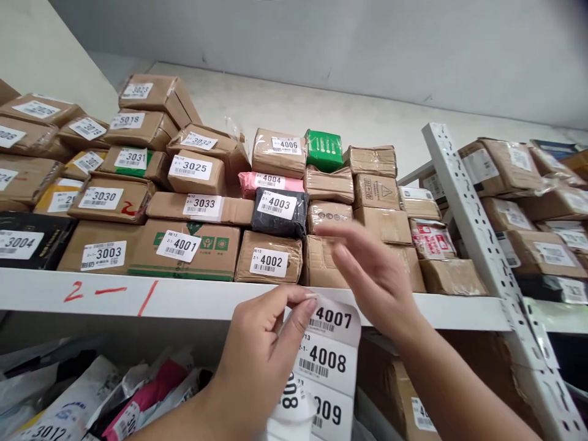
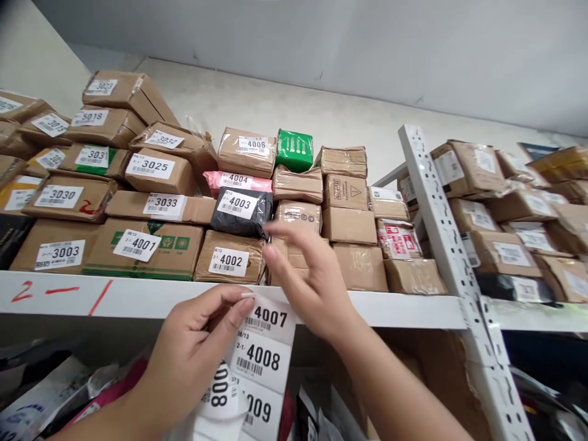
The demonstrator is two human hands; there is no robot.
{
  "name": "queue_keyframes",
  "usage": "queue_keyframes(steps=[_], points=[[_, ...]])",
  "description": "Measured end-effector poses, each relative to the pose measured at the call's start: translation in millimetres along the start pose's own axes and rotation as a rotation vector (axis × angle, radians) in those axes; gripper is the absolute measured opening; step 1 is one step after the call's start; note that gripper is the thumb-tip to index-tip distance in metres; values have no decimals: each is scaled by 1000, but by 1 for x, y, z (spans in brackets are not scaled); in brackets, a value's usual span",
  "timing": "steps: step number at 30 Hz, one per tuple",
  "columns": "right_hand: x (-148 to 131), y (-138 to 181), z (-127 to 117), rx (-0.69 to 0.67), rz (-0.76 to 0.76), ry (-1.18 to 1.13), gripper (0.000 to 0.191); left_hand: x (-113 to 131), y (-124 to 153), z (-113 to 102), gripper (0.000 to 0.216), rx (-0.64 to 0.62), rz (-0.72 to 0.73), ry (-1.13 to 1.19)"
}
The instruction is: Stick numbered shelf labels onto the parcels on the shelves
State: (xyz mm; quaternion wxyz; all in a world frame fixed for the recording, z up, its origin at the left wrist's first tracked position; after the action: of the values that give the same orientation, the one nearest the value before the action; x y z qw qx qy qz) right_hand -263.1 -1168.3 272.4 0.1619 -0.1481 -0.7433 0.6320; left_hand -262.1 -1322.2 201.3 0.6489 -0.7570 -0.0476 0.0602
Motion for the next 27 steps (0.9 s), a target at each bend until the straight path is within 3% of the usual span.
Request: queue_keyframes(steps=[3, 6, 9, 12, 16, 18, 21, 24, 27], points=[[7, -75, 15, 160, -190, 348, 38, -2, -4, 7, 17, 36, -33, -4], [14, -143, 30, 136, -212, 588, 44, -3, -5, 6, 18, 75, -57, -41], [7, -157, 31, 149, -171, 602, 49, -5, 0, 0, 19, 121, -77, -78], [-12, -111, 17, 137, -160, 298, 45, -6, 7, -8, 18, 198, -81, -119], [-22, -13, 5, -385, -49, -149, 29, -6, 13, -12, 19, 278, -71, -155], [-15, 28, 3, -319, 58, -189, 13, -5, 17, -8, 22, 234, -53, -164], [2, 70, 3, -133, 266, -276, 14, -6, 26, 6, 30, 139, -47, -193], [15, 95, 2, -88, 478, -341, 16, -10, 38, 23, 32, 152, -72, -203], [25, 106, -1, -38, 507, -381, 11, -17, 45, 39, 25, 192, -207, -39]])
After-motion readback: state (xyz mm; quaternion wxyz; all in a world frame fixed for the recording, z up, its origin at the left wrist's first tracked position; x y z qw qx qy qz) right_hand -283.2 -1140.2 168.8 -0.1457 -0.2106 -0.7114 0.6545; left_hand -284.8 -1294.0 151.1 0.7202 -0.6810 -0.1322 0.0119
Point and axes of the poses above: each hand's wrist, its own y-axis away from the middle knuckle, its own z-axis out of the palm, x = y × z, the point moved 1 cm from there along -y, towards the middle knuckle, and after that the axes turned 13 degrees about z, right-handed, at the moved point
